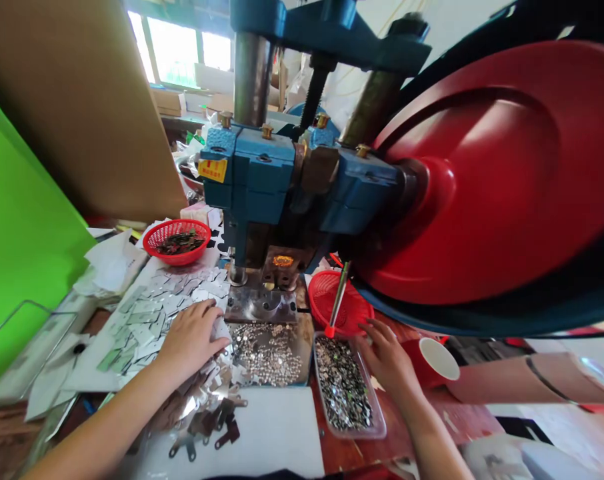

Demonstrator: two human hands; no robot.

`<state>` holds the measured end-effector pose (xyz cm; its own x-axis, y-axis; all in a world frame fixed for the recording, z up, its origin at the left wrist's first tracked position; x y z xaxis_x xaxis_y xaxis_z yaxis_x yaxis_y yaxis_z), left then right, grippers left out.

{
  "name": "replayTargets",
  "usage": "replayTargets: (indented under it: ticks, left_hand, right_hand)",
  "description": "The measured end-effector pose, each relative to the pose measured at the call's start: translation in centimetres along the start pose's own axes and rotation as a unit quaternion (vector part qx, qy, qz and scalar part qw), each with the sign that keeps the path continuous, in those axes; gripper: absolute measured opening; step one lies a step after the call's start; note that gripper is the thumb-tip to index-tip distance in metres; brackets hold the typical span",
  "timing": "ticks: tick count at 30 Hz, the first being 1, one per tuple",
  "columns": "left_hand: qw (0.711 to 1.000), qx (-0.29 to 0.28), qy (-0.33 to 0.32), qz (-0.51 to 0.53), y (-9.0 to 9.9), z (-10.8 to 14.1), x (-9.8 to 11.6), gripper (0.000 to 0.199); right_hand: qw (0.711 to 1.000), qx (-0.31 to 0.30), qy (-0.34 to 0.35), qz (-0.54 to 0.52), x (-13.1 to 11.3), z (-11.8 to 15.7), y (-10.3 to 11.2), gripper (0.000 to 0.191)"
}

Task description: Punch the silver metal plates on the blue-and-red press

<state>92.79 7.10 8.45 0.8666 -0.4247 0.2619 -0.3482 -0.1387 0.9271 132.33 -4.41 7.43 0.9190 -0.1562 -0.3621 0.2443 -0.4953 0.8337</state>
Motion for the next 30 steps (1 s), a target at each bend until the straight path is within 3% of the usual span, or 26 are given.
replayTargets:
  ticks: [3,5,8,11,14,17,20,23,26,28,30]
  left_hand:
    - [0.999,0.009,0.018,0.034,0.1,0.2,0.1,0.036]
    - [0.997,-0.002,0.039,0.072,0.4,0.5,0.2,0.027]
    - [0.978,-0.022,0.109,0.178,0.7,1.1,0.1,0.021]
    - [0.936,-0.004,0.180,0.304,1.0,1.9,0.2,0.028]
    - [0.893,0.005,0.206,0.399,1.3,2.5,1.0,0.033]
    - [0.844,0.015,0.247,0.476,1.7,3.2,2.0,0.033]
    - [0.789,0.032,0.282,0.545,1.7,4.1,3.0,0.031]
    - [0.763,0.035,0.259,0.591,1.1,5.1,4.0,0.029]
    - [0.778,-0.009,0.236,0.582,0.4,5.9,4.9,0.032]
    - [0.806,-0.043,0.215,0.550,0.3,5.9,5.5,0.032]
    - [0.842,-0.047,0.192,0.502,0.6,5.5,5.6,0.025]
  right_hand:
    - [0.995,0.069,0.024,-0.071,-3.8,2.3,0.7,0.029]
    - [0.989,0.058,0.034,-0.132,-7.3,3.5,0.2,0.024]
    - [0.968,-0.014,0.027,-0.250,-12.9,4.4,-1.7,0.021]
    - [0.927,-0.106,-0.004,-0.360,-17.9,4.0,-4.1,0.022]
    - [0.885,-0.182,-0.020,-0.427,-21.8,3.0,-5.5,0.026]
    - [0.858,-0.261,0.008,-0.443,-24.6,2.7,-5.7,0.044]
    - [0.836,-0.299,0.015,-0.459,-25.4,3.1,-5.5,0.052]
    - [0.809,-0.284,-0.044,-0.512,-24.5,3.6,-6.1,0.044]
    - [0.779,-0.234,-0.148,-0.563,-23.0,3.9,-7.3,0.030]
    - [0.768,-0.200,-0.199,-0.574,-22.2,4.2,-7.8,0.027]
    - [0.775,-0.171,-0.209,-0.571,-21.7,4.2,-7.8,0.030]
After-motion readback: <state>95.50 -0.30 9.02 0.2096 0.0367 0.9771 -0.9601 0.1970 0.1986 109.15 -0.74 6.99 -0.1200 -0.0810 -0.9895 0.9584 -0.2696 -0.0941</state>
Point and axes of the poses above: each hand's wrist, its own z-axis away from the middle knuckle, its own y-axis out of the back of the hand, x = y × z, the point moved 4 cm from there along -z, towards the middle knuckle, and after that the axes turned 9 degrees about x, right-handed, at the moved point
